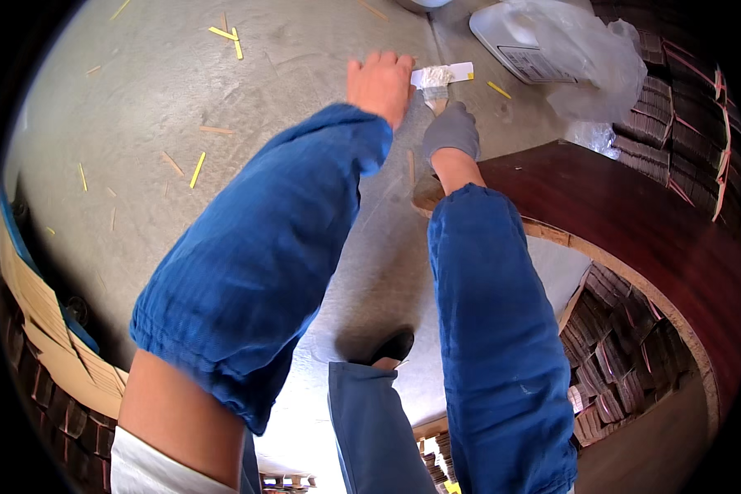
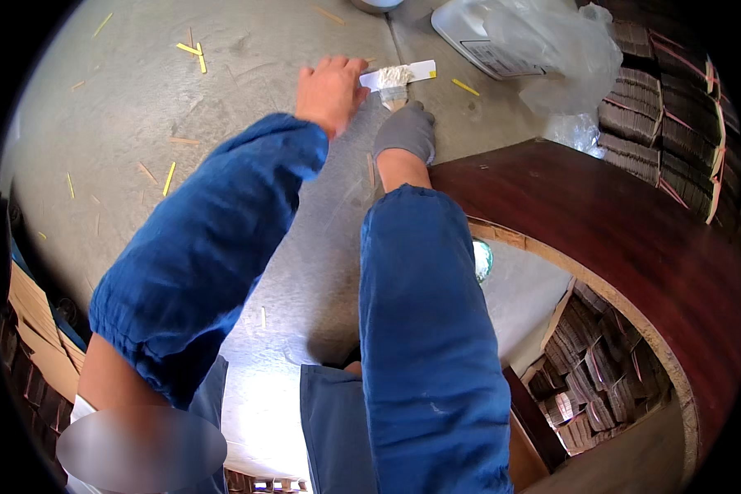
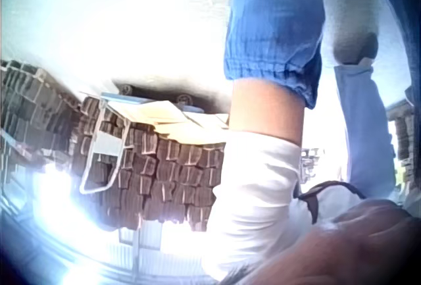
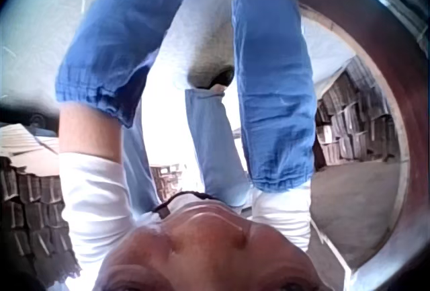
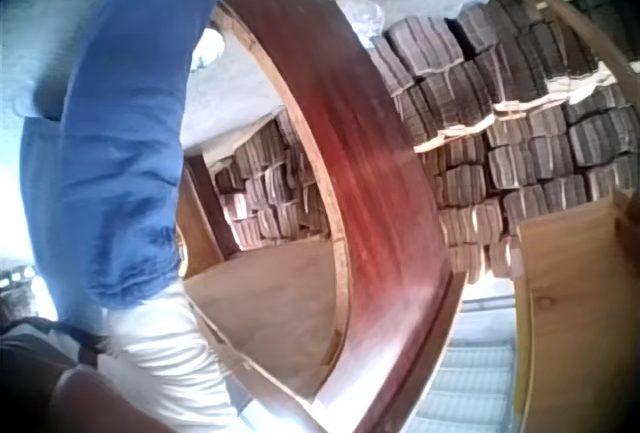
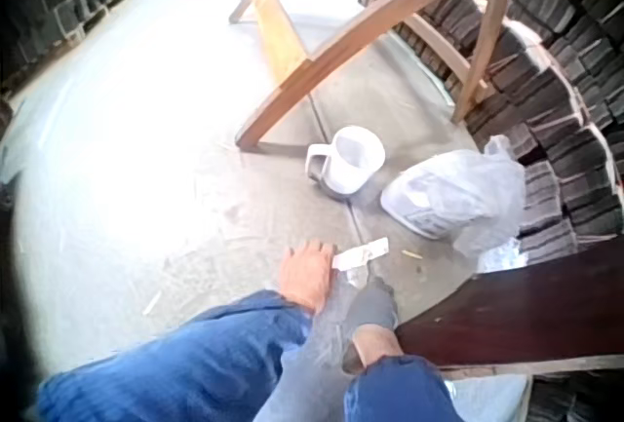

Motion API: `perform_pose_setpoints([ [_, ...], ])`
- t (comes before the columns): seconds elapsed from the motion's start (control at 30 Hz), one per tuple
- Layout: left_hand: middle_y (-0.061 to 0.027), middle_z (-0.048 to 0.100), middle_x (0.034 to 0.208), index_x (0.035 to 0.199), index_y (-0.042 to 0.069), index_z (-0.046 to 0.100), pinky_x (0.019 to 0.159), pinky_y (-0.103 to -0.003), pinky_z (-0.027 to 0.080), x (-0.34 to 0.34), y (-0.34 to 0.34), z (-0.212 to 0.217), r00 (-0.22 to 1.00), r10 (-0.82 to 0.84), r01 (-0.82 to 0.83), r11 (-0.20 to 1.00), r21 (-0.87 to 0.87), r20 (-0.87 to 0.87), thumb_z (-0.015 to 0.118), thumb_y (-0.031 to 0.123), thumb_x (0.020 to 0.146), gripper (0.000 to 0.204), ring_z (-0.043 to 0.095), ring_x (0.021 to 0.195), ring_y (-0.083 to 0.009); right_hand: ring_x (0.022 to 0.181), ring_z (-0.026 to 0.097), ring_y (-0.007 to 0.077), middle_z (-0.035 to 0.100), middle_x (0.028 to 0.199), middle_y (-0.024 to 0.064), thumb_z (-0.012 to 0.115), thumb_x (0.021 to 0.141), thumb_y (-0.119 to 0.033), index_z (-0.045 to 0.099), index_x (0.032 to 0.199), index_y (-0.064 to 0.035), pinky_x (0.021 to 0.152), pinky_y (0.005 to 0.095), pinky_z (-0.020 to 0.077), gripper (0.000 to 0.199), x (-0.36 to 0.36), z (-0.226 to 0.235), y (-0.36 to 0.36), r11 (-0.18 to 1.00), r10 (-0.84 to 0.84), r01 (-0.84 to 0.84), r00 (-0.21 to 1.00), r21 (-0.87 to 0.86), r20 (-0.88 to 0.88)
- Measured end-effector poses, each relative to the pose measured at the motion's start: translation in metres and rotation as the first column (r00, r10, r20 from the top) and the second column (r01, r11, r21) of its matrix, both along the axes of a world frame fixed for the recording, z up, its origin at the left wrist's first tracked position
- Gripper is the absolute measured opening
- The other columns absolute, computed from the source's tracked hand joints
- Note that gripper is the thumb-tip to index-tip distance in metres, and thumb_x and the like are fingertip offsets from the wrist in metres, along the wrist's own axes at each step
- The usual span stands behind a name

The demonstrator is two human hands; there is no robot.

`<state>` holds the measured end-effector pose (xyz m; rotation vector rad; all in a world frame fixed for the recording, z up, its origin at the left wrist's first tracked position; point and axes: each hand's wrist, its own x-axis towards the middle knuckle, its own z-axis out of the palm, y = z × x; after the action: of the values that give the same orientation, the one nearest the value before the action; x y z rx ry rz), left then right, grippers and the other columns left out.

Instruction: The person applies a white adhesive substance to a large flat piece of cardboard using a brush. They repeatedly dip the brush into a small container to reload the adhesive and spread it across the surface. The person then lifts the treated cardboard and places it onto a stack of similar sheets.

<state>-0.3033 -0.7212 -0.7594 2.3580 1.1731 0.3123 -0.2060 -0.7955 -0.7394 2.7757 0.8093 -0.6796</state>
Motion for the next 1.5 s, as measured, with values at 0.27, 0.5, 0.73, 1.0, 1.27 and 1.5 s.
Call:
perform_pose_setpoints([
  [0.27, -0.0111, 0.059, 0.101, 0.109, 0.005, 0.058, 0.086, -0.037, 0.042, -0.163, -0.152, 0.217, 0.909, 0.325, 0.065, 0.506, -0.86, 0.259, 0.066, 0.01, 0.088, 0.023, 0.057, 0.094, -0.0279, 0.094, 0.064, 0.0419, 0.049, 0.118, 0.0246, 0.062, 0.09, -0.025, 0.045, 0.12, 0.0006, 0.077, 0.0483, 0.0559, 0.042, -0.04, 0.053, -0.04, 0.938, 0.141, -0.143, 0.99, 0.316, 0.03],
  [0.5, -0.0124, 0.062, 0.103, 0.097, 0.002, 0.058, 0.092, -0.033, 0.041, -0.285, -0.238, 0.422, 0.75, 0.652, -0.006, -0.166, -0.986, -0.114, 0.052, 0.002, 0.097, 0.006, 0.056, 0.102, -0.0212, 0.105, 0.059, 0.0419, 0.055, 0.12, 0.0234, 0.063, 0.09, -0.033, 0.051, 0.121, -0.0051, 0.084, 0.0484, 0.0513, 0.043, -0.25, 0.085, -0.152, 0.965, -0.019, 0.156, 0.842, 0.211, -0.54],
  [0.73, -0.0071, 0.068, 0.09, 0.094, -0.001, 0.063, 0.08, -0.024, 0.047, -0.361, -0.294, 0.399, 0.657, 0.68, -0.465, 0.027, -0.885, -0.324, 0.059, 0.007, 0.095, 0.009, 0.061, 0.087, -0.0122, 0.077, 0.067, 0.018, 0.064, 0.098, 0.0096, 0.063, 0.095, -0.021, 0.058, 0.114, -0.001, 0.06, 0.0317, 0.0552, 0.028, -0.373, 0.191, -0.224, 0.74, -0.359, 0.665, 0.263, -0.101, -0.896],
  [1.0, -0.0124, 0.069, 0.077, 0.084, 0.005, 0.068, 0.062, -0.034, 0.05, -0.46, -0.322, 0.387, 0.869, 0.494, -0.328, 0.528, -0.783, -0.032, 0.068, 0.015, 0.085, 0.011, 0.066, 0.068, -0.0239, 0.078, 0.062, 0.0159, 0.064, 0.092, 0.0068, 0.06, 0.096, -0.023, 0.06, 0.112, -0.0026, 0.07, 0.0309, 0.053, 0.026, -0.363, 0.421, -0.259, 0.875, -0.354, 0.446, 0.321, -0.189, -0.878],
  [1.27, -0.0037, 0.066, 0.078, 0.086, 0.0, 0.066, 0.073, -0.025, 0.049, -0.615, -0.137, 0.587, 0.731, 0.672, -0.271, 0.449, -0.852, 0.121, 0.057, 0.008, 0.094, 0.015, 0.058, 0.074, -0.0097, 0.088, 0.067, 0.0251, 0.064, 0.105, 0.0115, 0.067, 0.089, -0.019, 0.062, 0.11, -0.0031, 0.075, 0.0366, 0.0561, 0.027, -0.249, 0.682, -0.279, 0.978, 0.148, -0.005, 0.712, 0.206, -0.686],
  [1.5, -0.0088, 0.068, 0.079, 0.087, -0.002, 0.064, 0.071, -0.031, 0.051, -0.693, 0.067, 0.646, 0.783, 0.62, -0.414, 0.577, -0.705, 0.048, 0.052, 0.017, 0.096, 0.023, 0.063, 0.074, -0.0164, 0.071, 0.068, 0.0278, 0.064, 0.088, 0.0143, 0.061, 0.093, -0.014, 0.06, 0.103, 0.0012, 0.061, 0.0397, 0.0594, 0.019, -0.286, 0.697, -0.254, 0.283, -0.477, 0.959, 0.17, 0.033, -0.862],
])
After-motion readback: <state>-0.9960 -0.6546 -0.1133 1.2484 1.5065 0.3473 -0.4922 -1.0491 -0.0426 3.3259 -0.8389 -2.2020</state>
